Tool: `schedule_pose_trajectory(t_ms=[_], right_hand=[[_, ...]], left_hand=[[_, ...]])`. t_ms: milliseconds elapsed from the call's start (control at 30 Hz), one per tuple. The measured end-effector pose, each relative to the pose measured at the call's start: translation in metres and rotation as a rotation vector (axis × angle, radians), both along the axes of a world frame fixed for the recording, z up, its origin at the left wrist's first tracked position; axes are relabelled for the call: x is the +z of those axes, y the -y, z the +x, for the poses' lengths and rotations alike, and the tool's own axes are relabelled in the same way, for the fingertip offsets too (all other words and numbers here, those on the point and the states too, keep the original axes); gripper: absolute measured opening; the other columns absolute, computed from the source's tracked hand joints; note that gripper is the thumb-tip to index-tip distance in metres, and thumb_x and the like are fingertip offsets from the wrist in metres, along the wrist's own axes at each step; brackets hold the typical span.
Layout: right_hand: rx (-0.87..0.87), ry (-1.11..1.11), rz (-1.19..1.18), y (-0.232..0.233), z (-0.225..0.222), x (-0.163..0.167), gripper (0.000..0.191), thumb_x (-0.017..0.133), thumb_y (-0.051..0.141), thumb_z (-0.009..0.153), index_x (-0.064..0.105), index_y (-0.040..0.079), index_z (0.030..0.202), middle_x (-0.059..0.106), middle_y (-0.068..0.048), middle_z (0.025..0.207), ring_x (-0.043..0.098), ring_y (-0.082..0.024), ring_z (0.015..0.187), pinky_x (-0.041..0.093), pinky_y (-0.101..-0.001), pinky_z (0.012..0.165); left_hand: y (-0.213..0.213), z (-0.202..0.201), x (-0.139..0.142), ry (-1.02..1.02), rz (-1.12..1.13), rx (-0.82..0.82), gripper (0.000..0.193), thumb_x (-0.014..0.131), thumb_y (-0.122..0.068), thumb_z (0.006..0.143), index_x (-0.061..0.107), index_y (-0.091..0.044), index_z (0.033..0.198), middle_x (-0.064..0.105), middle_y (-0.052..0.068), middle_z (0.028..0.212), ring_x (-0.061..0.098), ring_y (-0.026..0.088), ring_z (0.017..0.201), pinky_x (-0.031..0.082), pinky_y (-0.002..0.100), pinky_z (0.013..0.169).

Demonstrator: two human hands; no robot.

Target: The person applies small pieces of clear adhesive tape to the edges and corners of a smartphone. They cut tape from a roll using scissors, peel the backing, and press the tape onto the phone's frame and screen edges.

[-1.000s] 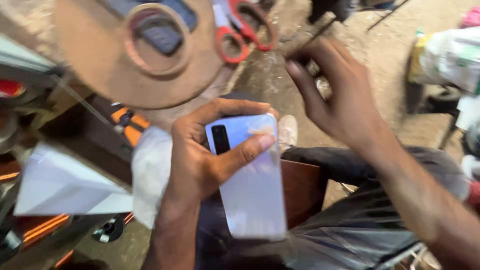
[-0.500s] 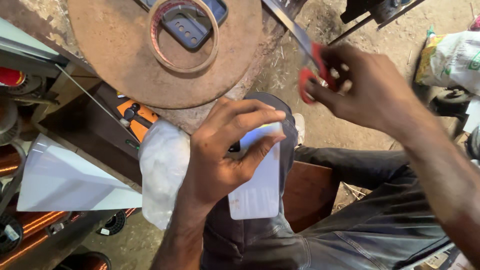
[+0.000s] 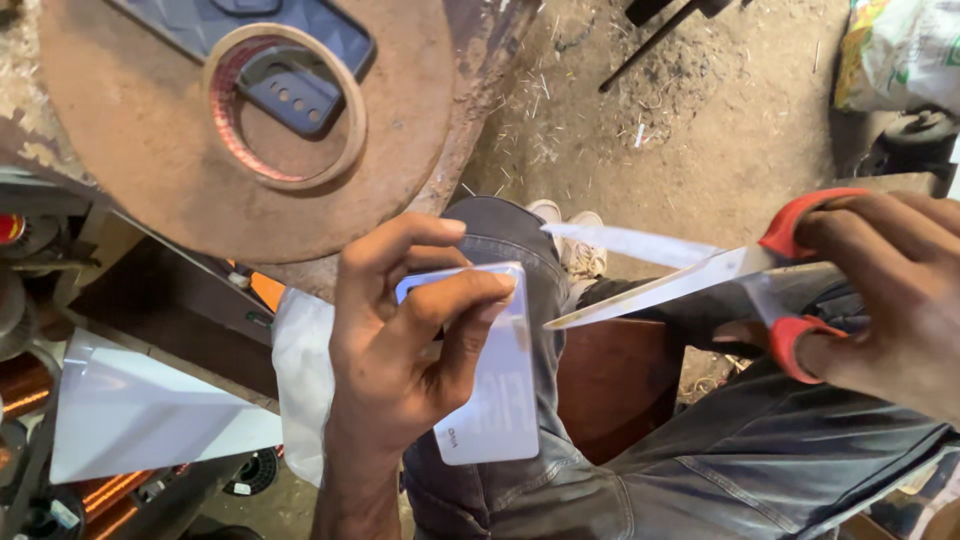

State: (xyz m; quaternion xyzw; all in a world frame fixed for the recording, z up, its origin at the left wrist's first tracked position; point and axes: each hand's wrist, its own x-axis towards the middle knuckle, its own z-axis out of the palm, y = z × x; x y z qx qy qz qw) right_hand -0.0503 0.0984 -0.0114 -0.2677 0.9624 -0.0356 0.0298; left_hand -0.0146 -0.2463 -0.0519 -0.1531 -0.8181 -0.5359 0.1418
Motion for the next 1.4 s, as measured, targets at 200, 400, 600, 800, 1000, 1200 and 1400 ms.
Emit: schedule_pose_trajectory(t_ms=[200, 400, 600, 800, 1000, 1200, 1400], right_hand=[[0.0, -0.066, 0.07, 0.036, -0.002, 0.014, 0.054, 0.088, 0.028, 0.047, 0.071, 0.007, 0.094, 0.071, -0.008, 0.09, 0.072, -0.029, 0.084, 0.056, -0.0422, 0.075], [0.062, -0.064, 0.223, 0.05, -0.006, 0.018, 0.057, 0.085, 0.047, 0.06, 0.068, 0.011, 0.101, 0.07, -0.004, 0.091, 0.073, -0.023, 0.087, 0.056, -0.0381, 0.075], [0.178, -0.129, 0.238, 0.065, -0.011, 0.017, 0.063, 0.078, 0.058, 0.065, 0.068, 0.008, 0.102, 0.07, -0.005, 0.096, 0.071, -0.02, 0.085, 0.057, -0.0333, 0.075], [0.141, -0.143, 0.097, 0.079, -0.01, 0.013, 0.051, 0.08, 0.045, 0.062, 0.068, 0.009, 0.095, 0.068, -0.004, 0.09, 0.069, -0.02, 0.08, 0.053, -0.0341, 0.068], [0.198, -0.147, 0.109, 0.074, -0.012, 0.003, 0.052, 0.078, 0.052, 0.074, 0.069, 0.009, 0.099, 0.068, -0.003, 0.09, 0.068, -0.018, 0.078, 0.052, -0.0336, 0.067], [0.242, -0.101, 0.153, 0.068, -0.012, 0.0, 0.055, 0.076, 0.057, 0.075, 0.073, 0.008, 0.1, 0.069, -0.002, 0.082, 0.07, -0.018, 0.07, 0.055, -0.0339, 0.063], [0.259, -0.144, 0.077, 0.064, -0.008, -0.006, 0.049, 0.077, 0.049, 0.078, 0.073, 0.007, 0.102, 0.071, -0.004, 0.081, 0.071, -0.02, 0.068, 0.055, -0.0341, 0.06]], left_hand=[[-0.003, -0.002, 0.002, -0.045, -0.085, 0.073, 0.026, 0.089, -0.008, 0.087, 0.077, -0.016, 0.109, 0.041, 0.014, 0.136, 0.061, 0.02, 0.109, 0.059, 0.031, 0.091], [-0.005, 0.001, 0.004, -0.136, -0.203, 0.147, 0.031, 0.092, -0.013, 0.083, 0.079, -0.026, 0.108, 0.033, 0.009, 0.14, 0.05, 0.024, 0.123, 0.058, 0.028, 0.095], [-0.005, -0.003, 0.001, -0.227, -0.312, 0.176, 0.04, 0.094, -0.008, 0.077, 0.08, -0.031, 0.106, 0.033, 0.006, 0.135, 0.048, 0.026, 0.116, 0.056, 0.031, 0.091], [-0.006, -0.003, -0.001, -0.254, -0.348, 0.202, 0.048, 0.092, -0.001, 0.074, 0.079, -0.035, 0.106, 0.032, 0.003, 0.127, 0.044, 0.027, 0.113, 0.052, 0.03, 0.089], [-0.008, -0.006, -0.001, -0.273, -0.355, 0.247, 0.048, 0.094, -0.003, 0.073, 0.079, -0.037, 0.103, 0.029, 0.002, 0.118, 0.042, 0.026, 0.105, 0.05, 0.032, 0.085], [-0.008, -0.006, -0.004, -0.267, -0.352, 0.251, 0.049, 0.095, -0.002, 0.074, 0.078, -0.038, 0.103, 0.027, 0.002, 0.115, 0.041, 0.026, 0.104, 0.049, 0.032, 0.085], [-0.007, -0.005, -0.005, -0.273, -0.352, 0.241, 0.05, 0.094, 0.0, 0.073, 0.079, -0.037, 0.102, 0.026, 0.003, 0.114, 0.04, 0.026, 0.103, 0.048, 0.031, 0.082]])
